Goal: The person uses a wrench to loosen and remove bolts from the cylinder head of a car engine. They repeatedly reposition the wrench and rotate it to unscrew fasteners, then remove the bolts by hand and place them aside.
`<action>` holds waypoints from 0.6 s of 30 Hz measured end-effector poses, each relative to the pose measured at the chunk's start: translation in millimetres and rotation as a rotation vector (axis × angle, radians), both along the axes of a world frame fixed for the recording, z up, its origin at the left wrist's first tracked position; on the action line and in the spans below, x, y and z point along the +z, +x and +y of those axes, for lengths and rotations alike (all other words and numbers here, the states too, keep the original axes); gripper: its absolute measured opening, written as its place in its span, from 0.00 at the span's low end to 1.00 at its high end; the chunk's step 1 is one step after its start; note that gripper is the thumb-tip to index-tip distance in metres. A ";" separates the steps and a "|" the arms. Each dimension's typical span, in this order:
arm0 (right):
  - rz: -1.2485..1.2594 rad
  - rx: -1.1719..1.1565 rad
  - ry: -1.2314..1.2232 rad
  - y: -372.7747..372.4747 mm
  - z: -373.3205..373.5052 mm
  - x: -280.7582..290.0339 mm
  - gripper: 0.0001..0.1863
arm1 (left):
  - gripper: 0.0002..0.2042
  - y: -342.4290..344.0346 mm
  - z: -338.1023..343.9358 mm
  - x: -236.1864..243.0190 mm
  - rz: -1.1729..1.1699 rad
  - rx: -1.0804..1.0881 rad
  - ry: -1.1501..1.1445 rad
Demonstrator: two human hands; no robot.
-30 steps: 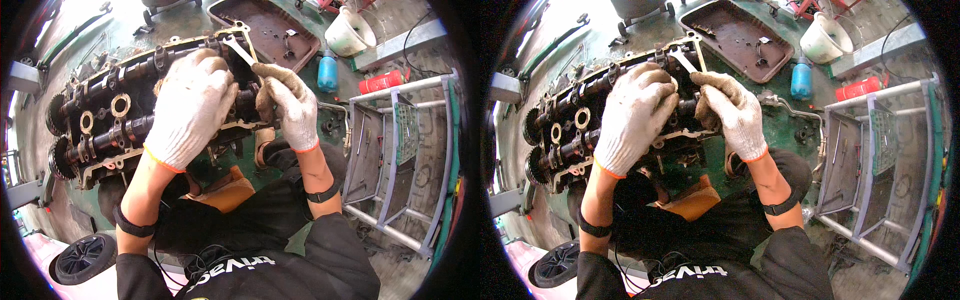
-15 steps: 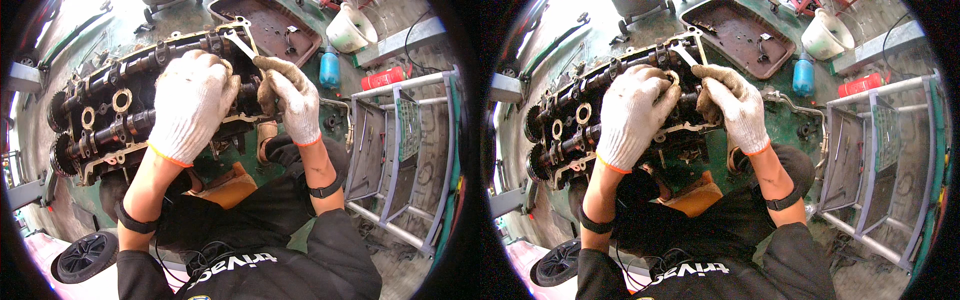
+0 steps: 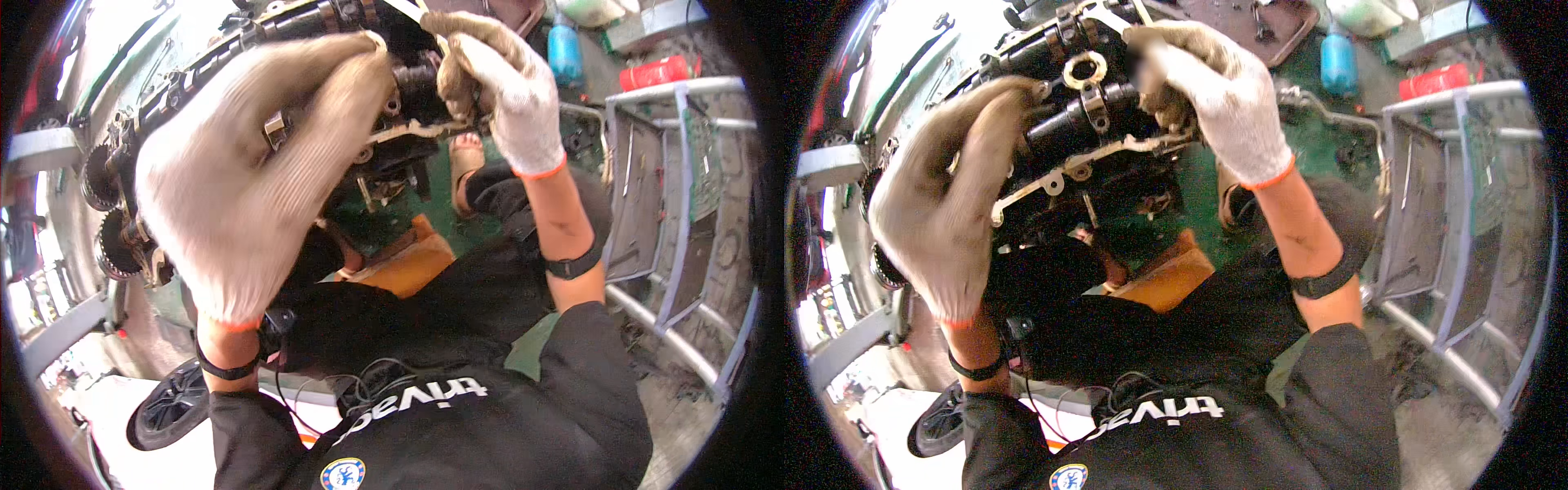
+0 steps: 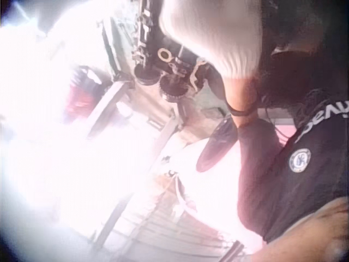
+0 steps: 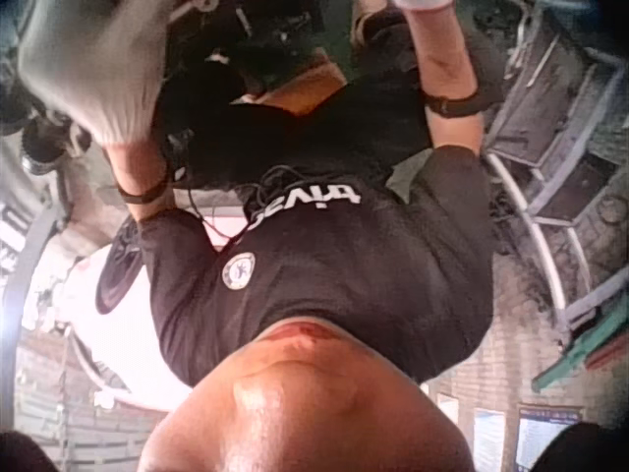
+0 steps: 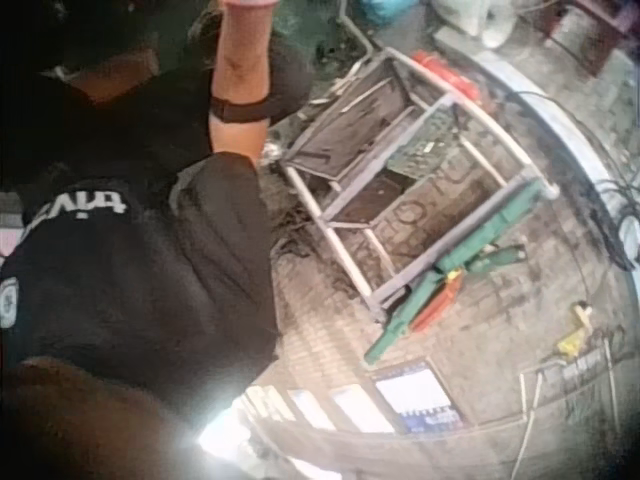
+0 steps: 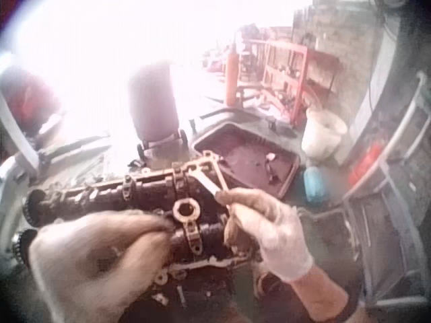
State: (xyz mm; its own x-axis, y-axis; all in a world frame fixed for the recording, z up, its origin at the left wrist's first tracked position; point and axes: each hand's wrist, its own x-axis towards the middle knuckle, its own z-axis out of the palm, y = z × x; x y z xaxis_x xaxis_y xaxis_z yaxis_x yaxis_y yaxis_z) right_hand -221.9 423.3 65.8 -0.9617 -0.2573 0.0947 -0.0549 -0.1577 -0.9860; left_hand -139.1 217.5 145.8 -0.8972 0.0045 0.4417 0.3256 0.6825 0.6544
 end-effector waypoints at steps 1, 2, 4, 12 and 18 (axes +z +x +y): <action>-0.011 0.006 0.023 -2.9 -0.1 0.1 0.13 | 0.06 12.1 2.6 1.5 -0.088 -0.006 0.081; -0.026 0.007 0.045 -3.6 0.1 0.2 0.13 | 0.07 23.9 4.4 3.0 -0.148 0.055 0.177; -0.124 0.047 -0.107 -3.0 3.3 1.2 0.15 | 0.08 43.5 8.2 3.3 -0.374 -0.055 0.258; -0.077 0.151 -0.097 -4.6 13.6 3.1 0.13 | 0.17 105.1 36.2 -85.6 -1.489 0.022 0.675; -0.080 0.165 -0.064 -10.5 13.2 4.4 0.10 | 0.15 116.3 58.0 -222.9 -1.297 0.484 0.709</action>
